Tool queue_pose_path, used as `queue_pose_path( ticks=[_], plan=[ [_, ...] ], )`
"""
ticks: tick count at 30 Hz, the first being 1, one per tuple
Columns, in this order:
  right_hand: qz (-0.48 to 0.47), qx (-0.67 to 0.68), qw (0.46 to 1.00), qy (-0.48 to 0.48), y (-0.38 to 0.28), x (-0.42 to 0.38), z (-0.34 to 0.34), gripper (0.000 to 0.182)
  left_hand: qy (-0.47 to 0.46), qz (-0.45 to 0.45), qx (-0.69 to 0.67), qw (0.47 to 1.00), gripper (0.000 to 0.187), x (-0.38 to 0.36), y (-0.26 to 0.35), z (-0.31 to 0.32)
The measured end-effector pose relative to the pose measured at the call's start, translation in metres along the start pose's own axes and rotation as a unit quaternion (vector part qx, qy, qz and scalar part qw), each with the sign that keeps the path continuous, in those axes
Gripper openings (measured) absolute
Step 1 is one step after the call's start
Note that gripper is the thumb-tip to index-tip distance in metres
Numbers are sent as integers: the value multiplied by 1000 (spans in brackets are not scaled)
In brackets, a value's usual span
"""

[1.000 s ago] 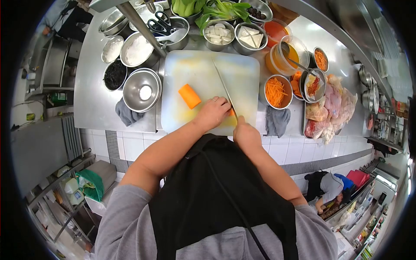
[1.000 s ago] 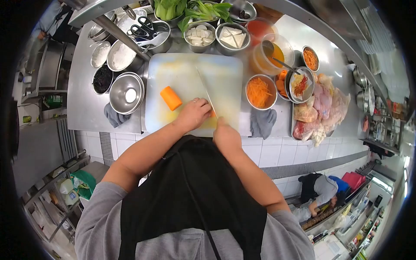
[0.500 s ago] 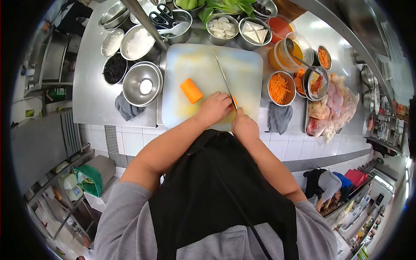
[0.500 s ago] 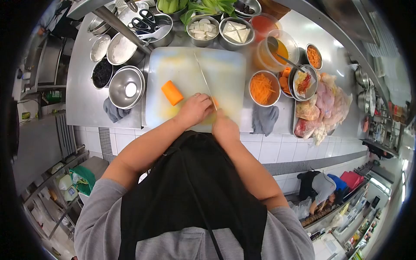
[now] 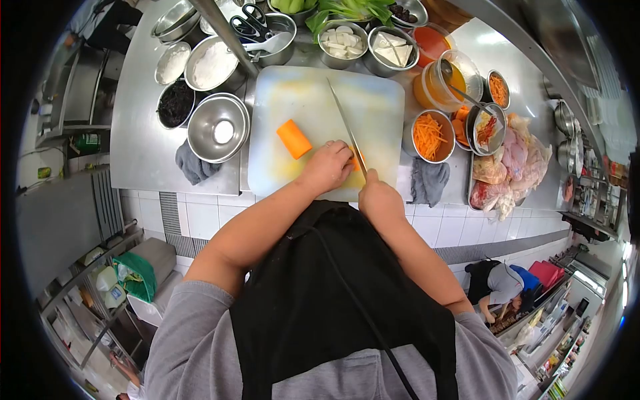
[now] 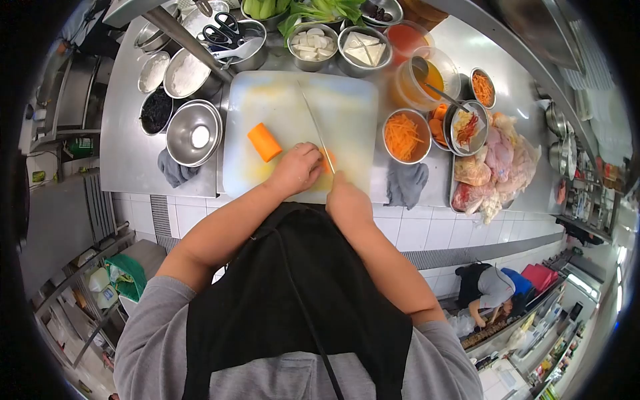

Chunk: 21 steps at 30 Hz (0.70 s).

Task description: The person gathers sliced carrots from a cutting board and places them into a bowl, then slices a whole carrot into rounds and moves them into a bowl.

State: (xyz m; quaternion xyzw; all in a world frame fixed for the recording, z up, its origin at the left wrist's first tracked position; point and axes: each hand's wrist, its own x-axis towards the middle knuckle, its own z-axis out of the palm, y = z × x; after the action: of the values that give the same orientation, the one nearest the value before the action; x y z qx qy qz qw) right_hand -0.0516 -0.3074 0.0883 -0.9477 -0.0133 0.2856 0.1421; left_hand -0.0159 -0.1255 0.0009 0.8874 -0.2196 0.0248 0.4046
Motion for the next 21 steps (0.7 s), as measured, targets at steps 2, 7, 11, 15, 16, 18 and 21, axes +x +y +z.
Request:
queue_pose_path(
  ticks=[2, 7, 11, 15, 16, 18, 21],
  plan=[
    [17, 11, 1000, -17, 8, -9, 13, 22, 7, 8, 8, 1000, 20, 2, 2, 1],
    [-3, 21, 1000, 19, 12, 11, 37, 23, -6, 12, 26, 1000, 21, 3, -1, 2],
    [-24, 0, 999, 37, 5, 15, 23, 23, -1, 12, 38, 999, 18, 2, 0, 3],
    [-6, 2, 1000, 2, 11, 1, 34, 24, 14, 1, 29, 999, 17, 1, 0, 2],
    [-12, 4, 1000, 17, 10, 6, 36, 26, 13, -2, 29, 999, 17, 1, 0, 3],
    [-16, 8, 999, 29, 7, 16, 40, 29, 5, 1, 31, 1000, 16, 0, -1, 4],
    [-25, 10, 999, 39, 1, 28, 26, 31, -7, 1, 39, 999, 16, 1, -3, 4]
  ],
)
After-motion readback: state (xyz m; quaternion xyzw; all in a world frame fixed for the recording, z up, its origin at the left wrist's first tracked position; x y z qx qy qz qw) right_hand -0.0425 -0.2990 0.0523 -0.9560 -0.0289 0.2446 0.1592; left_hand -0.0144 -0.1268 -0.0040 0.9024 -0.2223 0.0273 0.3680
